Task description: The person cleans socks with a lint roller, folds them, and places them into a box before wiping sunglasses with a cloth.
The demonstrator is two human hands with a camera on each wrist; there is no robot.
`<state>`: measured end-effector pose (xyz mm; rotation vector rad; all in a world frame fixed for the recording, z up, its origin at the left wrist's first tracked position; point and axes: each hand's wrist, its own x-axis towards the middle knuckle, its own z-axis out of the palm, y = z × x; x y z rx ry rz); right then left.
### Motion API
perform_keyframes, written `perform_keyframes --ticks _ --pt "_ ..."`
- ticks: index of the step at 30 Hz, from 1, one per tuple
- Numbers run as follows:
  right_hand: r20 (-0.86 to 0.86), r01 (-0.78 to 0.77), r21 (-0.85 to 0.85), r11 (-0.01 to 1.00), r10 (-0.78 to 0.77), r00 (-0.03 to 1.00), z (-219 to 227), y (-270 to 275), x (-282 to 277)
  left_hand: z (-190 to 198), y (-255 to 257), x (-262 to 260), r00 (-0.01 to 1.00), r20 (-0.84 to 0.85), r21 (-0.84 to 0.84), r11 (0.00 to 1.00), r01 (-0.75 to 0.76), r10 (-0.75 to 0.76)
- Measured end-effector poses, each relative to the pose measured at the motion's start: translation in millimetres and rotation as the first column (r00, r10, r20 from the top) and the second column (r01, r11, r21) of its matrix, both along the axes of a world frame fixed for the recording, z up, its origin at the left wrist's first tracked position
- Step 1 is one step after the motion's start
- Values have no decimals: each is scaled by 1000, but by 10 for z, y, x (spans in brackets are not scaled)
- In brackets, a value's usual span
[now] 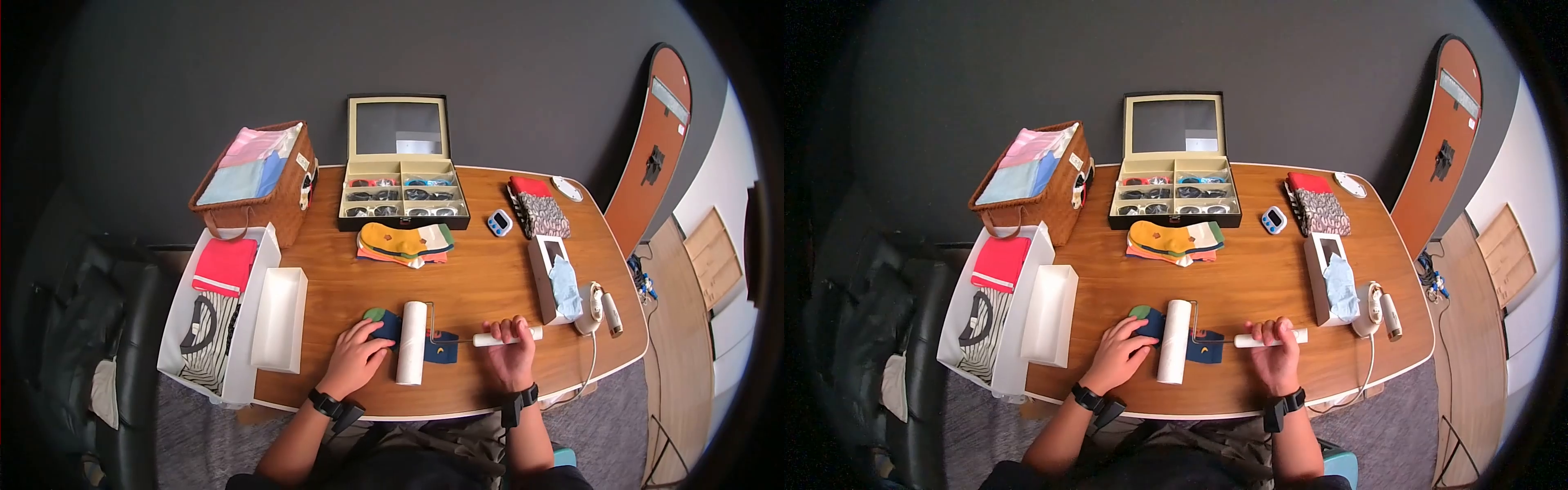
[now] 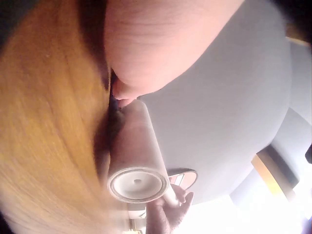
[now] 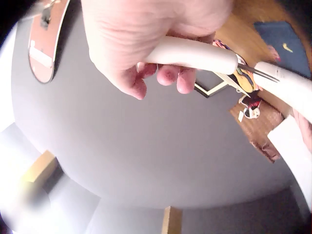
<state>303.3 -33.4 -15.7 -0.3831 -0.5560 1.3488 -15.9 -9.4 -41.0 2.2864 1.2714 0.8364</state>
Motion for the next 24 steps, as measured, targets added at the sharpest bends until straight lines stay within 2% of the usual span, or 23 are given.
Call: perform_keyframes --ticks 2,4,10,13,19,22,24 --pt "25 -15 54 998 14 1000 18 -12 74 -21 4 -6 1000 -1 1 1000 2 -2" --pt "154 42 75 996 -53 987 85 -74 171 -26 8 4 1000 6 3 1000 1 -1" --pt "69 -31 121 992 23 997 88 -159 152 -4 -4 14 1000 8 4 1000 -13 13" --pt "264 -7 49 999 -6 964 26 -127 3 -29 -8 -11 1000 5 14 1000 -2 2" --pt "144 -29 144 989 8 990 203 -248 315 -4 -12 27 1000 28 13 1000 -13 13" --pt "141 -15 179 984 -11 990 265 -262 207 14 -10 38 999 40 23 999 -30 29" --pt "358 49 119 992 -89 929 273 -269 20 4 -3 40 998 61 24 999 -37 36"
